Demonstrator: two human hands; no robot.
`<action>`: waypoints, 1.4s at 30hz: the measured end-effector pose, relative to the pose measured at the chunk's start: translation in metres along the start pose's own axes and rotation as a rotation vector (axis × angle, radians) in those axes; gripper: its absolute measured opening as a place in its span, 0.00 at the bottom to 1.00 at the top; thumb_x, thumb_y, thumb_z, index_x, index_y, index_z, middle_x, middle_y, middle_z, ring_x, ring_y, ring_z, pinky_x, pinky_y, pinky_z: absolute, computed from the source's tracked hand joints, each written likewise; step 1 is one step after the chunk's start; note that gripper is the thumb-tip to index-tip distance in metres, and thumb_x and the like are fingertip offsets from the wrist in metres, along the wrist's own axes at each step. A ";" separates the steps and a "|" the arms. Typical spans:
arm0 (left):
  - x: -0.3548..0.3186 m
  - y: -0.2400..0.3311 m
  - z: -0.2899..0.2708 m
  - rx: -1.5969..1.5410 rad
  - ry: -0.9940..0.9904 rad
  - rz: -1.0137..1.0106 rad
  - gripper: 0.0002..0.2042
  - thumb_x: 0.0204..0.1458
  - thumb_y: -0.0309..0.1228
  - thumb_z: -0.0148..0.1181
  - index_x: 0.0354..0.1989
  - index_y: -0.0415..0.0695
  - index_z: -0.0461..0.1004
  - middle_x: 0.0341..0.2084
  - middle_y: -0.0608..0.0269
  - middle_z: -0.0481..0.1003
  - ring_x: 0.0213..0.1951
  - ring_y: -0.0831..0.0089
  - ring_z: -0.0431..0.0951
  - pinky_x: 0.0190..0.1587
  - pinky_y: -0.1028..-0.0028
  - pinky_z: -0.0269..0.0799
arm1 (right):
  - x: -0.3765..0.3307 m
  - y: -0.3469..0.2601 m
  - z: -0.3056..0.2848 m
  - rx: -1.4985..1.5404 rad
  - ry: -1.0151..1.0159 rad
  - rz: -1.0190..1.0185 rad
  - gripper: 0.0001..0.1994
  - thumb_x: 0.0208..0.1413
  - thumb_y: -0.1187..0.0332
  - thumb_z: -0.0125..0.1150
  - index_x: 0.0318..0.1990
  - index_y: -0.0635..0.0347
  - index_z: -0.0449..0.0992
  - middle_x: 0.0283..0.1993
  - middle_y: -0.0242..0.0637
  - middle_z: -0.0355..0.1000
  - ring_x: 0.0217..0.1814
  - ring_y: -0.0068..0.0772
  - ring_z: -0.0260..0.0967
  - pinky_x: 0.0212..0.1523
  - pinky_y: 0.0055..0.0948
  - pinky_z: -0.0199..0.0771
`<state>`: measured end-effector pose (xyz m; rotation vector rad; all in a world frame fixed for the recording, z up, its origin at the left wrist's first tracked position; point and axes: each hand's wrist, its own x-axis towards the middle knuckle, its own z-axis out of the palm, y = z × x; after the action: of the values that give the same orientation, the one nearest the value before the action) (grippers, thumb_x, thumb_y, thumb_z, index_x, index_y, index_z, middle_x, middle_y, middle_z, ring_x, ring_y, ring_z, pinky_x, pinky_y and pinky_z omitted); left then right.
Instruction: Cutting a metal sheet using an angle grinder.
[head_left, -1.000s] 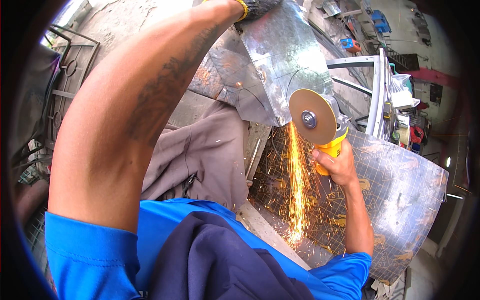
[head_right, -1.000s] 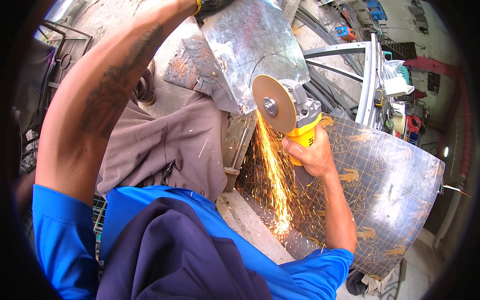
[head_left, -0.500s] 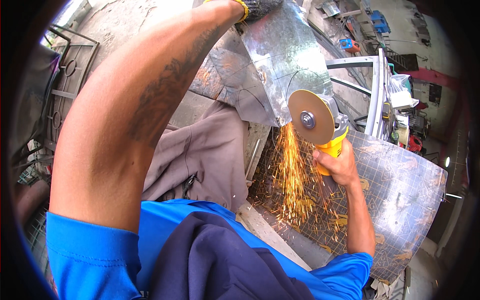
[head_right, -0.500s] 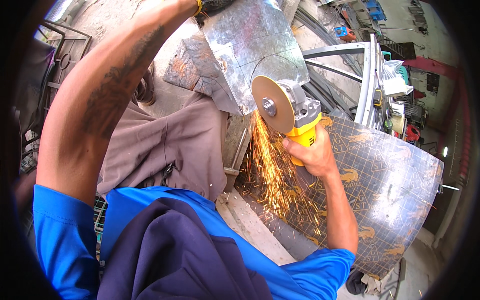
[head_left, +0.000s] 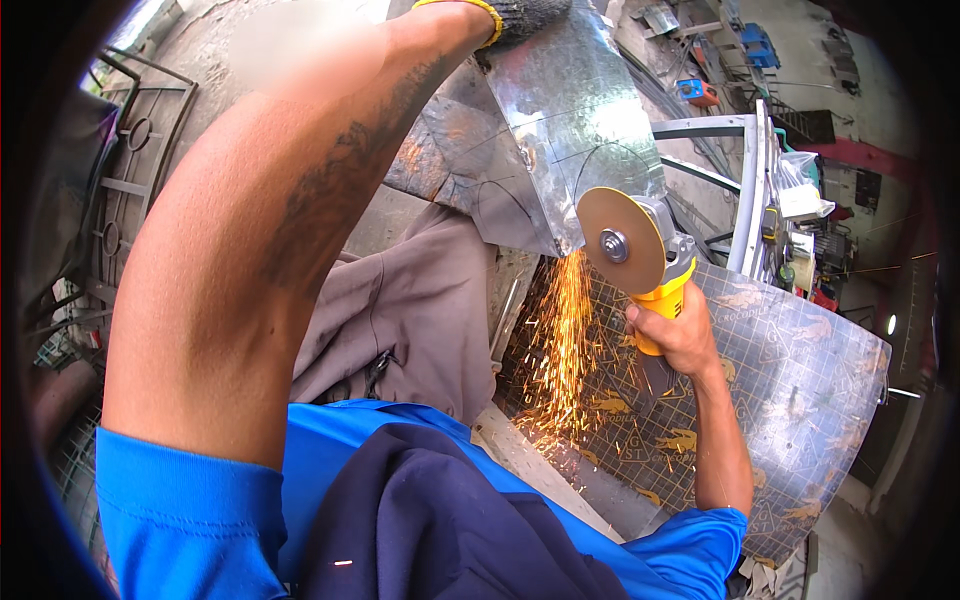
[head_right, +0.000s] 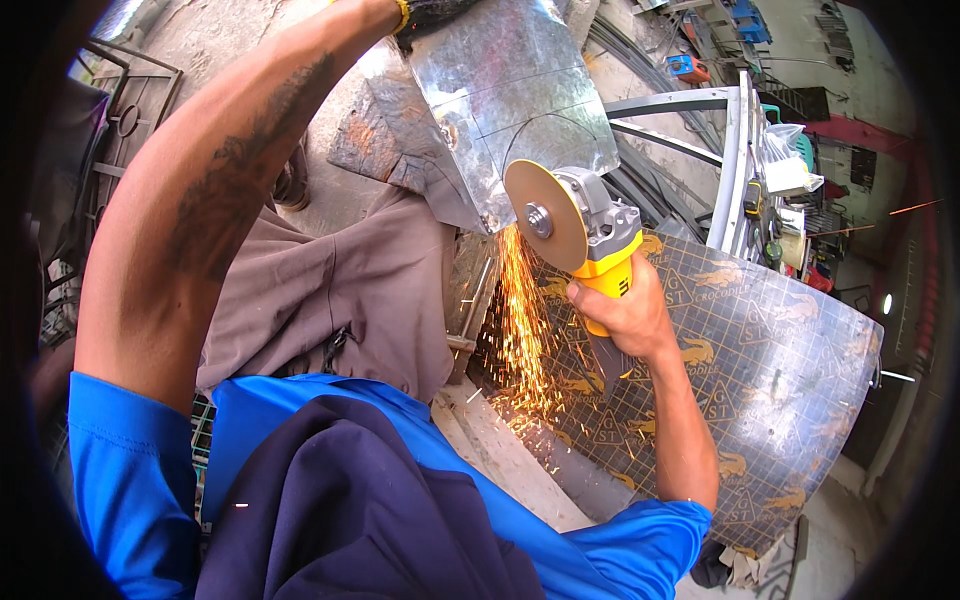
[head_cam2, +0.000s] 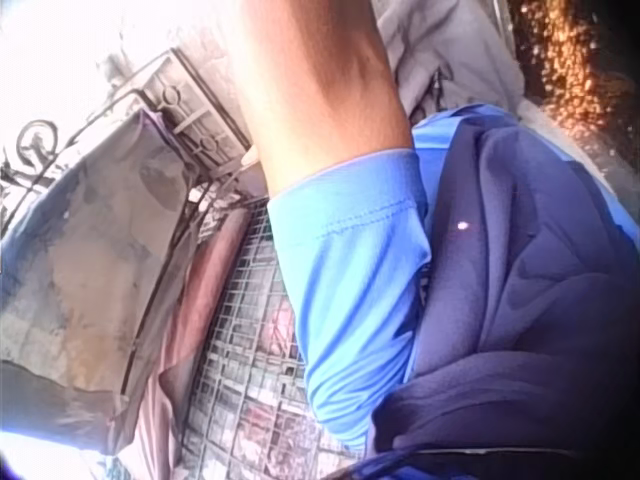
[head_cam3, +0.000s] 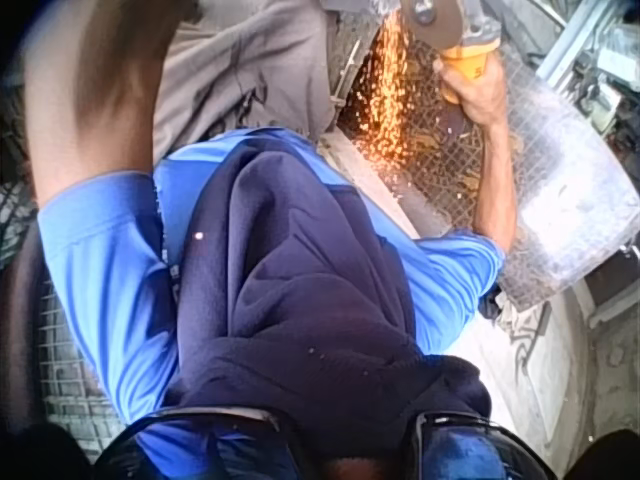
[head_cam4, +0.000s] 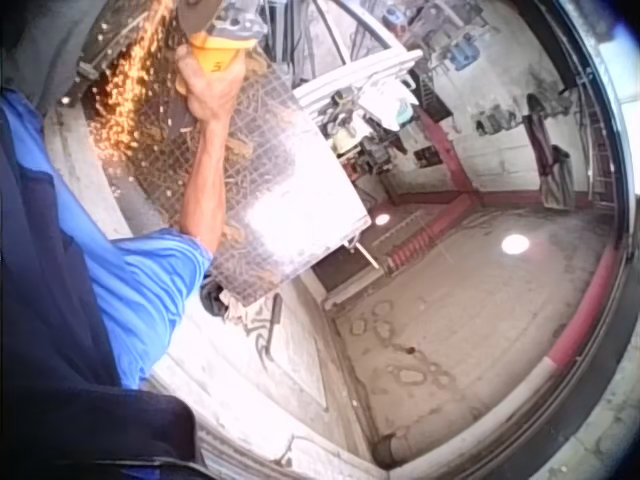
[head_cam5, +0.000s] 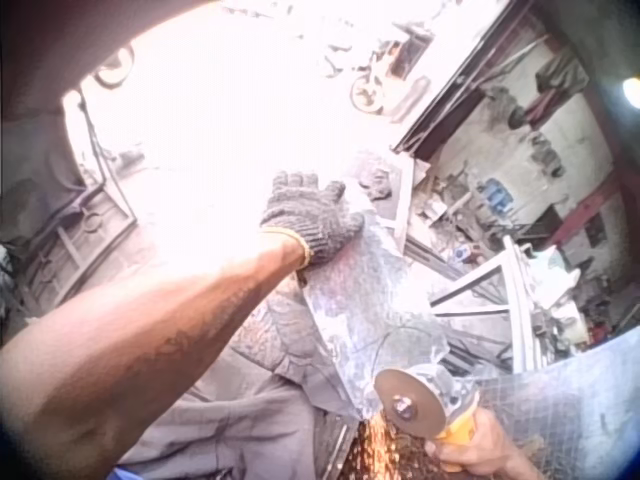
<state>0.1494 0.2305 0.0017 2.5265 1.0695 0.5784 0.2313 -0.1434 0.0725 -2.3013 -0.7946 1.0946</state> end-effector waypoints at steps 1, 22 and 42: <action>0.000 0.000 -0.002 0.004 -0.012 -0.005 0.36 0.61 0.58 0.46 0.72 0.47 0.64 0.73 0.37 0.57 0.76 0.44 0.52 0.77 0.49 0.39 | 0.000 -0.001 0.001 0.000 -0.001 -0.001 0.24 0.50 0.63 0.73 0.51 0.65 0.74 0.42 0.33 0.78 0.40 0.25 0.74 0.45 0.30 0.75; 0.005 0.000 -0.006 0.026 0.002 -0.011 0.36 0.59 0.59 0.48 0.70 0.48 0.67 0.71 0.38 0.60 0.74 0.44 0.55 0.76 0.50 0.43 | -0.007 -0.003 0.002 0.065 0.014 0.024 0.23 0.50 0.64 0.74 0.50 0.66 0.73 0.41 0.36 0.78 0.38 0.26 0.75 0.42 0.30 0.77; -0.020 -0.024 -0.063 -0.003 -0.098 0.012 0.33 0.54 0.57 0.56 0.49 0.34 0.79 0.43 0.33 0.80 0.47 0.40 0.81 0.53 0.50 0.76 | -0.038 -0.001 0.000 0.131 0.286 -0.052 0.26 0.53 0.60 0.74 0.52 0.66 0.71 0.38 0.37 0.77 0.36 0.27 0.76 0.41 0.29 0.77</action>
<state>0.0911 0.2407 0.0400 2.5313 1.0189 0.4540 0.2118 -0.1684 0.0936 -2.2455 -0.6467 0.7485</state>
